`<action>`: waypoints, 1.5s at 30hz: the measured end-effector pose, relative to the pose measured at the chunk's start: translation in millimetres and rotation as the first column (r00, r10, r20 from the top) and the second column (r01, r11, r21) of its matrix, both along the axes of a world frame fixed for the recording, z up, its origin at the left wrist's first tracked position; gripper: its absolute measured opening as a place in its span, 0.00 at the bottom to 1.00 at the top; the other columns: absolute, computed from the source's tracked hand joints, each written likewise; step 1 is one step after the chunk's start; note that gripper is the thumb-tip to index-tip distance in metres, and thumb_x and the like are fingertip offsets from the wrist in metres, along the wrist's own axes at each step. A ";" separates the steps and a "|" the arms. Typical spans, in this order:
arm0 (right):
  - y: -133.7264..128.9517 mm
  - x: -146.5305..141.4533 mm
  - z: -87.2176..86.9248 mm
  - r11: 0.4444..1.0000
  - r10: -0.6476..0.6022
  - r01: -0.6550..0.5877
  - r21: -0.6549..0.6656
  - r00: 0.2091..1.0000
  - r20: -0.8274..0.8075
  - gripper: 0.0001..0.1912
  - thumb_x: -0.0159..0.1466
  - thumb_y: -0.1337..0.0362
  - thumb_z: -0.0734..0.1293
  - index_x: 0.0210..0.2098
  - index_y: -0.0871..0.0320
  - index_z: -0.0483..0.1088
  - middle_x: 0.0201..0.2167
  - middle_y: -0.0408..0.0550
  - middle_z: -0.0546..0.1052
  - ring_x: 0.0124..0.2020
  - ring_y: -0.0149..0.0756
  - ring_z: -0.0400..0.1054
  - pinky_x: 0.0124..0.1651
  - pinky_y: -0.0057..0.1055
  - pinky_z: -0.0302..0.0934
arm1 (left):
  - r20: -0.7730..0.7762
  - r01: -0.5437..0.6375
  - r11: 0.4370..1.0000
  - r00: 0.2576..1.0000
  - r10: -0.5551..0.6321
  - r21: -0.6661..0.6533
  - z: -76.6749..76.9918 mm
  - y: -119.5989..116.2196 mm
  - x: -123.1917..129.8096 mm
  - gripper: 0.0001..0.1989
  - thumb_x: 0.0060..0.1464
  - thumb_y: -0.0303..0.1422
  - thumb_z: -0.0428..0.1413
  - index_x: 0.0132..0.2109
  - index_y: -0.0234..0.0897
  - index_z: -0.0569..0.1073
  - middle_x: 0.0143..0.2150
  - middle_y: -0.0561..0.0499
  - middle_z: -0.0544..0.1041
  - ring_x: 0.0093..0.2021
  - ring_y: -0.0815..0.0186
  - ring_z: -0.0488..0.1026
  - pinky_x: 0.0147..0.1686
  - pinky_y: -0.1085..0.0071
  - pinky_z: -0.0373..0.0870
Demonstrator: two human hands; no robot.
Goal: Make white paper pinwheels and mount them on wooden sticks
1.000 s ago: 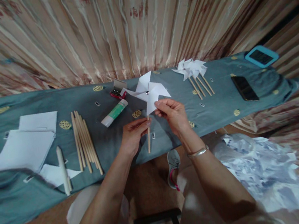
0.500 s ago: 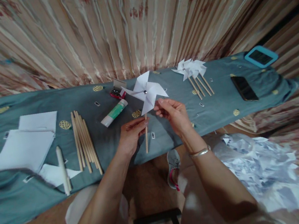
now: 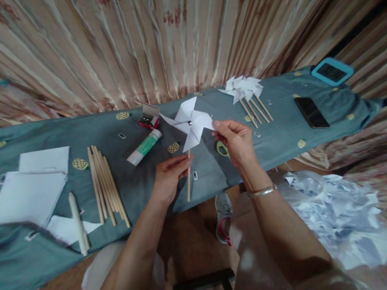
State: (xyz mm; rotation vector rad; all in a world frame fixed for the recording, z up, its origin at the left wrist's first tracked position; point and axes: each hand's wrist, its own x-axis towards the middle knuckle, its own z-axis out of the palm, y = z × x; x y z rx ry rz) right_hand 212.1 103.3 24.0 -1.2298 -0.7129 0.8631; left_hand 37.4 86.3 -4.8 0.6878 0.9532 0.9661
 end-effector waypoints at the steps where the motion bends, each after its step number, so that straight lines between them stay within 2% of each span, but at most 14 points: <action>1: 0.0 -1.1 -0.5 1.000 0.006 -0.006 0.003 1.000 0.006 0.19 0.40 0.51 0.80 0.19 0.56 0.73 0.17 0.36 0.73 0.21 0.25 0.66 0.27 0.25 0.62 | -0.001 -0.006 1.000 1.000 0.006 -0.004 -0.8 0.4 0.0 0.22 0.25 0.41 0.75 0.30 0.34 0.83 0.29 0.49 0.81 0.27 0.70 0.71 0.32 0.71 0.70; 6: -1.6 -5.8 -2.7 0.999 0.048 -0.048 -0.012 0.998 0.049 0.18 0.42 0.51 0.79 0.18 0.56 0.73 0.17 0.37 0.73 0.21 0.25 0.63 0.28 0.26 0.60 | 0.004 -0.042 0.999 0.999 0.042 -0.021 -3.2 3.0 -0.2 0.23 0.24 0.41 0.75 0.31 0.34 0.83 0.30 0.49 0.81 0.27 0.72 0.71 0.31 0.73 0.70; 15: -7.1 -15.9 -6.8 0.991 0.132 -0.130 -0.027 0.985 0.110 0.18 0.47 0.50 0.77 0.19 0.57 0.73 0.17 0.38 0.72 0.22 0.26 0.61 0.30 0.28 0.57 | 0.006 -0.080 0.997 0.997 0.080 -0.005 1.7 3.7 -1.6 0.23 0.23 0.41 0.75 0.30 0.35 0.83 0.30 0.48 0.81 0.27 0.70 0.71 0.30 0.72 0.70; 21: -9.5 -21.3 -6.2 0.989 0.148 -0.145 -0.041 0.985 0.091 0.16 0.46 0.51 0.77 0.19 0.56 0.74 0.18 0.39 0.73 0.22 0.27 0.61 0.30 0.27 0.57 | 0.025 -0.096 0.995 0.995 0.096 -0.014 -0.3 5.4 -1.3 0.22 0.21 0.40 0.76 0.29 0.35 0.83 0.29 0.49 0.82 0.27 0.71 0.72 0.30 0.74 0.69; 28: -10.7 -26.2 -5.6 0.981 0.187 -0.180 -0.069 0.977 0.102 0.15 0.47 0.51 0.76 0.19 0.56 0.74 0.20 0.41 0.75 0.24 0.29 0.63 0.31 0.28 0.58 | 0.033 -0.101 0.995 0.994 0.102 -0.015 -0.2 5.1 -1.7 0.22 0.22 0.40 0.75 0.29 0.35 0.83 0.30 0.48 0.82 0.27 0.70 0.72 0.31 0.72 0.70; 34: -13.5 -31.8 -3.8 0.977 0.202 -0.194 -0.088 0.975 0.092 0.18 0.45 0.49 0.77 0.19 0.56 0.74 0.19 0.40 0.74 0.23 0.29 0.61 0.29 0.29 0.56 | 0.036 -0.095 0.995 0.995 0.095 -0.001 -0.5 4.3 -1.8 0.22 0.23 0.40 0.75 0.29 0.35 0.83 0.29 0.49 0.82 0.27 0.71 0.72 0.31 0.72 0.70; 45: -15.6 -36.6 -4.2 0.971 0.232 -0.227 -0.081 0.970 0.070 0.17 0.47 0.51 0.77 0.18 0.56 0.73 0.18 0.39 0.72 0.21 0.27 0.58 0.29 0.28 0.54 | 0.068 -0.084 0.996 0.994 0.085 -0.013 1.9 4.6 -1.5 0.21 0.22 0.39 0.76 0.29 0.36 0.83 0.27 0.51 0.81 0.26 0.72 0.72 0.30 0.74 0.70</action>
